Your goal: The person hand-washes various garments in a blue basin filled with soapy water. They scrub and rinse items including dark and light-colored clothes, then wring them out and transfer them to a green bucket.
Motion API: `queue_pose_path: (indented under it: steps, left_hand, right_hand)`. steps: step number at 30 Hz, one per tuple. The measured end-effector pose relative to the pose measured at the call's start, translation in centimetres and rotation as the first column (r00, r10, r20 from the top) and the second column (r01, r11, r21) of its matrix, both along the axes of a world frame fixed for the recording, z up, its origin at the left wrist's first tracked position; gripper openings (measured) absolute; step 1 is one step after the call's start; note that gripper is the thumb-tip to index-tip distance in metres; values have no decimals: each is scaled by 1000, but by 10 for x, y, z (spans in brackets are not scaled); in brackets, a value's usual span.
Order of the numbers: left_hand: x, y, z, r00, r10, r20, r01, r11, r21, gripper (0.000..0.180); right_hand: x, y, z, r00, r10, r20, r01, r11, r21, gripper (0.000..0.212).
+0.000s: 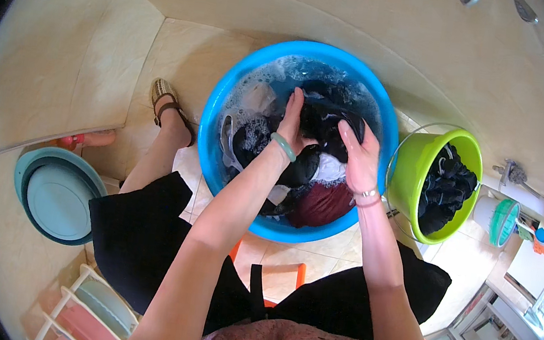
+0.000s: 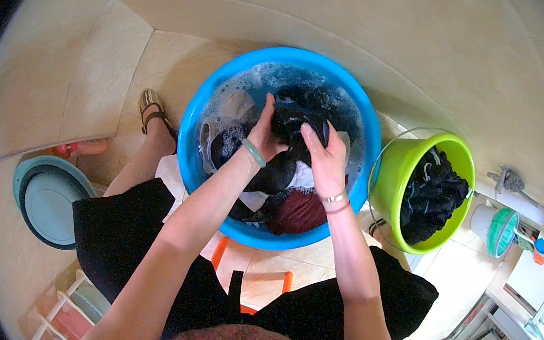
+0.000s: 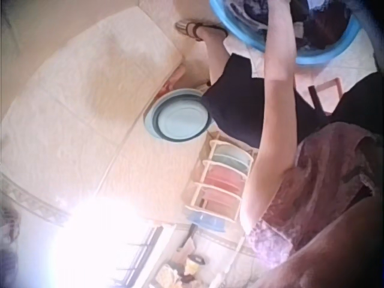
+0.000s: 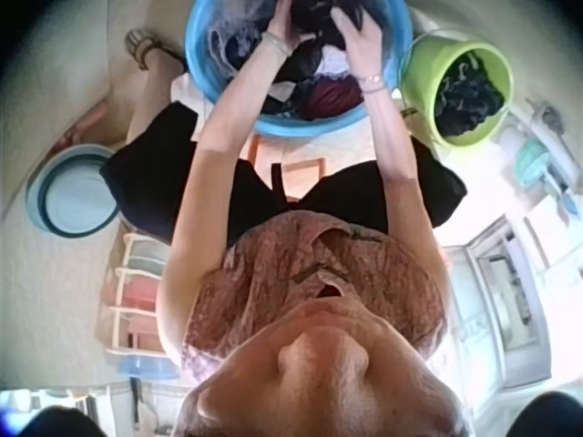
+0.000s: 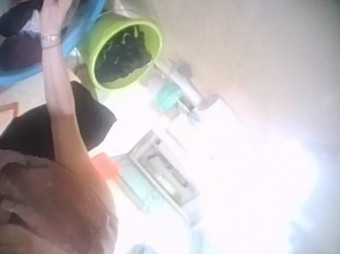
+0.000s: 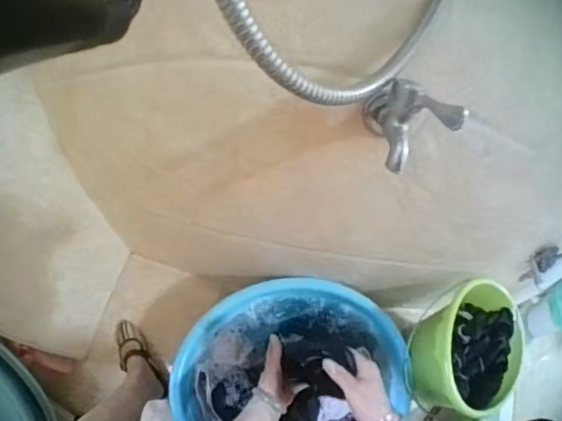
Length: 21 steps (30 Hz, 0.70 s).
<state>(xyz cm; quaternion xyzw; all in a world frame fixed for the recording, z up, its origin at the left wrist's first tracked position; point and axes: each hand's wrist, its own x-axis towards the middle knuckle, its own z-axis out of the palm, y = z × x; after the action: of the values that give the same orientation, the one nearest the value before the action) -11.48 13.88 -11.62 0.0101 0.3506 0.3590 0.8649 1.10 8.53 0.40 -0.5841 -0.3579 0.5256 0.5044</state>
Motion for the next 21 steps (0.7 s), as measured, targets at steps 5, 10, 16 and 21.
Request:
queue_pose_path:
  steps: [5, 10, 16, 21]
  left_hand:
    - [11, -4, 14, 998, 51, 42, -56, 992, 112, 61]
    - [-13, -47, -15, 965, -74, 250, 74, 997, 8, 41]
    - [-14, -70, 26, 993, 46, 106, -28, 986, -165, 38]
    - [-9, -74, 56, 979, 160, -127, -183, 963, -199, 40]
  right_hand:
    - [-23, -46, 83, 988, 73, -134, -61, 994, 92, 29]
    - [-58, -53, 68, 868, -15, 497, -156, 941, 300, 50]
    - [-70, -44, 15, 642, -69, 764, -104, 979, 175, 47]
    - [-40, -9, -26, 525, -36, 850, -33, 997, 63, 33]
